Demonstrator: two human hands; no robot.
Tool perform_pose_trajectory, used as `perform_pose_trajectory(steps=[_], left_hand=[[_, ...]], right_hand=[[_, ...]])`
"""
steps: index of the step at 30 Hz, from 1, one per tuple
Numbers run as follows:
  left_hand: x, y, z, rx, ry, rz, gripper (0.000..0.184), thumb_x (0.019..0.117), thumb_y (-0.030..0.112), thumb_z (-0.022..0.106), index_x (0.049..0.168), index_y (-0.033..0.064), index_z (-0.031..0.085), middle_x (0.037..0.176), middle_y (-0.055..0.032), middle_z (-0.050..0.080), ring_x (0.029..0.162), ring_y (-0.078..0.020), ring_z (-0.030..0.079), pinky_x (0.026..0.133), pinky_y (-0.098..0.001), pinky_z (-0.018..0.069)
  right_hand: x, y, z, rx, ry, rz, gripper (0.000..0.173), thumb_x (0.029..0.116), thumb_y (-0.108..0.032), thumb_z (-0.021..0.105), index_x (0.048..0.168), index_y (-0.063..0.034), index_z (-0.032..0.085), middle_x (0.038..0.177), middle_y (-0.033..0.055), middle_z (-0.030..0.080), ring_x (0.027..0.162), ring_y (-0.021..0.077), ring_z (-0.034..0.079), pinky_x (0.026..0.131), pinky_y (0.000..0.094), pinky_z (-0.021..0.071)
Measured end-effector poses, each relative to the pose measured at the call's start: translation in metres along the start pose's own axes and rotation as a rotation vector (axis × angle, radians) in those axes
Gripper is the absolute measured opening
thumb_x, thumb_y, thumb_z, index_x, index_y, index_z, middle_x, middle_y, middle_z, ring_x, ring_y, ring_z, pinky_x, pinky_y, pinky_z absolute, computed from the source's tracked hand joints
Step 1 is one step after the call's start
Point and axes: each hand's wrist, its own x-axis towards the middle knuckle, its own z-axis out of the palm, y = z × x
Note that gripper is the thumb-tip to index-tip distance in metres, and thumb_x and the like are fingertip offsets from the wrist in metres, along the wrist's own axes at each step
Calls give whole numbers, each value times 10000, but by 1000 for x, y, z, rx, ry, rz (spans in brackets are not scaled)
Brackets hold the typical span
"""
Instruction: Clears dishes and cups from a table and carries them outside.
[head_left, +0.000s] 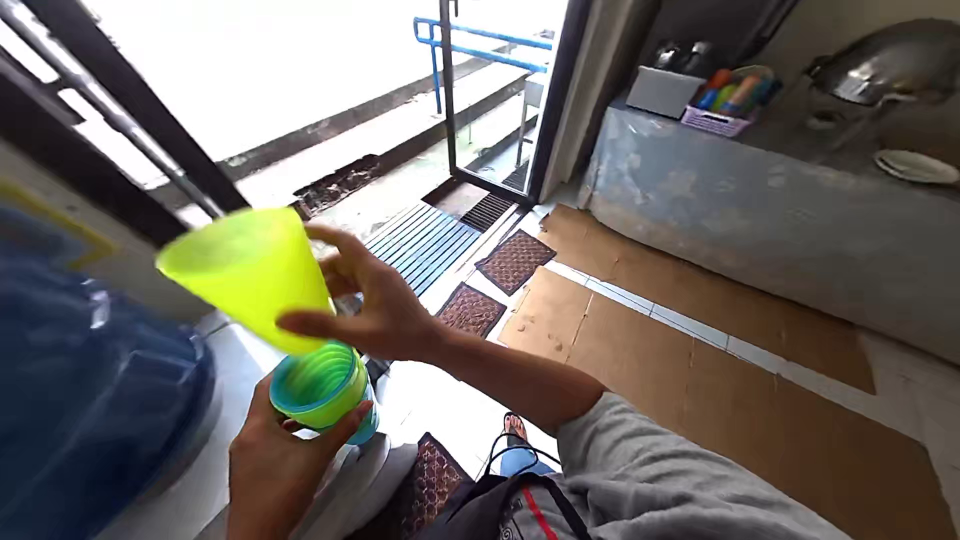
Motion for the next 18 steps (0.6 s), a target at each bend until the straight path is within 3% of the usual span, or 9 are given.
perform_pose_trajectory(steps=[2,5,7,8,9,11,13,15,18], left_hand=[[18,12,30,-12,-3,-25,950,639,391,867,1398,-39,491,1187,-176,673,1004,-116,684,815,-305,581],[46,28,78,-30,-1,-33,933,638,333,881,1379,-68,480,1190,-177,660,1019,-105,665,822,-293,573],[57,36,112,-6,0,-10,914,633,342,885,1331,-106,502,1163,-208,669,1028,-131,663,861,-325,555],[62,40,127,-16,6,2,910,633,333,896,1317,-126,509,1163,-227,670,1047,-141,662,890,-332,547],[67,45,141,-45,7,5,918,643,325,908,1327,-131,499,1189,-224,662,1089,-117,653,931,-301,539],[74,51,166,-124,14,14,963,660,312,923,1359,-151,450,1245,-222,637,1147,-70,629,980,-243,521],[78,55,186,-171,53,31,1005,651,364,936,1336,-169,430,1224,-184,642,1123,-14,622,953,-199,527],[73,58,194,-222,135,-35,967,637,259,938,1336,-178,434,1218,-196,651,1112,-50,638,941,-226,539],[54,51,191,-227,306,-106,926,657,287,930,1333,-164,488,1219,-193,676,1124,-88,655,962,-250,546]], right_hand=[[-13,26,-32,-125,30,-77,741,740,-62,885,1376,63,527,1113,196,707,1006,249,712,875,450,602],[-13,51,-85,-332,-50,-77,617,727,-252,899,1197,78,674,1129,206,714,1107,319,661,976,513,515],[-11,61,-118,-440,-146,-16,693,711,-327,902,1245,51,670,1228,223,680,1183,370,617,1015,541,477],[-8,62,-134,-472,-190,23,809,685,-349,923,1335,32,630,1346,239,618,1264,394,564,1060,546,451],[-3,62,-150,-472,-235,70,976,658,-351,948,1461,12,530,1472,258,516,1361,415,484,1115,548,416],[3,70,-178,-399,-277,99,1183,602,-305,978,1567,11,370,1566,299,390,1432,430,415,1147,548,397],[1,83,-201,-273,-359,135,1194,601,-165,978,1575,45,320,1553,317,395,1428,409,437,1163,515,398],[-3,100,-212,-147,-514,193,1174,604,-24,960,1568,82,299,1523,319,448,1398,382,491,1169,482,405],[-12,123,-199,-65,-711,250,979,680,-17,907,1506,95,393,1324,265,636,1179,295,668,1009,427,547]])
